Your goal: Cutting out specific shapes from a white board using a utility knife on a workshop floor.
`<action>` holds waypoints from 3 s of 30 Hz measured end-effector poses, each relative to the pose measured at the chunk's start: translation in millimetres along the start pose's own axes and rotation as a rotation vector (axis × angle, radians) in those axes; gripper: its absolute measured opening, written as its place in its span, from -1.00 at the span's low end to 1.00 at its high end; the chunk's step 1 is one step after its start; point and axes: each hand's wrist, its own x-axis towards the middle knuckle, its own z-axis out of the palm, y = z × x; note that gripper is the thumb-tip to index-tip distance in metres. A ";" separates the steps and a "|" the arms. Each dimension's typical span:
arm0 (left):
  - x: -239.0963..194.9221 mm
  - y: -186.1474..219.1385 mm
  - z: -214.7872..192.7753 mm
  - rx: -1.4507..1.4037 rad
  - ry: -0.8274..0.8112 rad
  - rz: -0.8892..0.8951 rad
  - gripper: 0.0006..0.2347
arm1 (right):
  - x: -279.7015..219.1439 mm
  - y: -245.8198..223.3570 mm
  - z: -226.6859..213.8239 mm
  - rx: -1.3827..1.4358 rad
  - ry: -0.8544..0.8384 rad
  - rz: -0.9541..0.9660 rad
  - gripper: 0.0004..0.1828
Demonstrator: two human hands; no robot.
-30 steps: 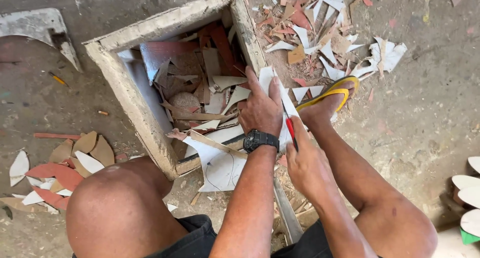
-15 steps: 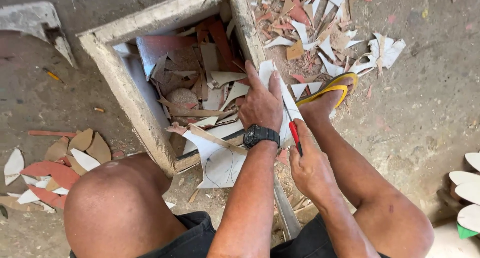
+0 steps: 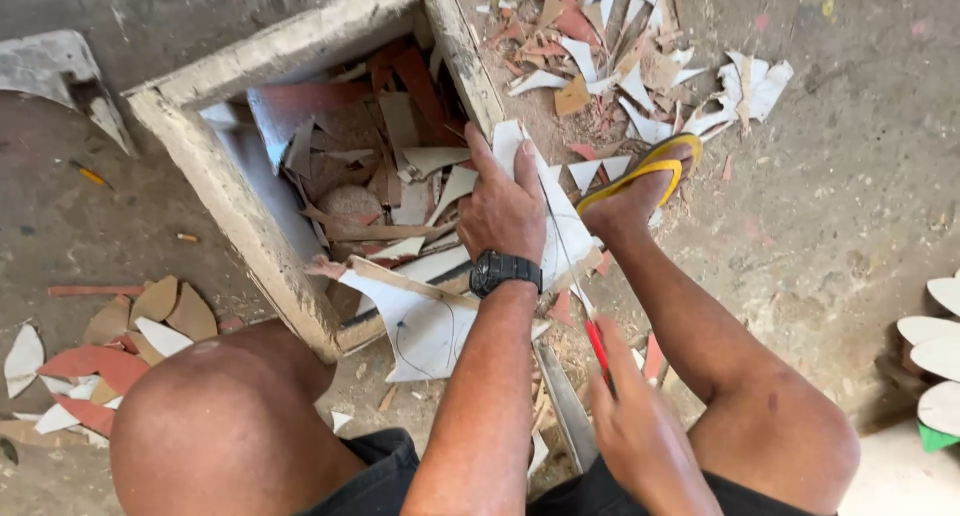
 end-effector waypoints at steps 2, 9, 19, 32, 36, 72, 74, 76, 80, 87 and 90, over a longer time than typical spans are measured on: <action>-5.5 -4.1 -2.4 0.005 -0.023 -0.018 -0.38 | 8.2 -16.4 2.6 0.046 0.022 -0.089 -0.25; -3.5 0.2 -5.0 -0.013 -0.078 -0.046 -0.37 | -1.5 -18.5 -15.1 0.048 0.023 -0.138 -0.24; -1.4 4.2 -5.5 -0.051 -0.084 -0.045 -0.35 | -0.9 -20.6 -1.7 -0.077 -0.049 -0.056 -0.15; -6.2 -3.1 -7.5 -0.013 -0.103 -0.044 -0.34 | -3.1 14.0 3.2 -0.002 0.056 -0.149 -0.22; -2.4 1.4 -12.0 -0.065 -0.070 -0.009 -0.39 | 46.3 -39.9 -10.0 0.092 0.069 -0.234 -0.28; -11.3 -5.3 2.1 -0.023 -0.011 0.013 -0.38 | 25.3 7.6 18.3 0.141 0.138 -0.289 -0.23; 6.0 4.1 -0.6 -0.040 0.020 0.043 -0.38 | 43.2 -1.7 11.2 0.135 0.232 -0.433 -0.17; -1.3 3.3 -4.4 -0.037 -0.083 -0.038 -0.37 | 26.6 -9.3 1.4 0.059 0.123 -0.212 -0.21; 2.1 0.6 -4.2 -0.046 -0.033 -0.013 -0.37 | -19.5 -13.6 -13.1 0.124 0.035 -0.172 -0.23; -1.6 3.3 -3.7 -0.027 -0.053 -0.037 -0.37 | 9.7 0.9 -3.6 0.029 0.036 -0.085 -0.30; -9.2 0.5 -12.9 -0.040 -0.110 -0.052 -0.36 | 40.1 0.0 7.8 0.127 0.091 -0.263 -0.30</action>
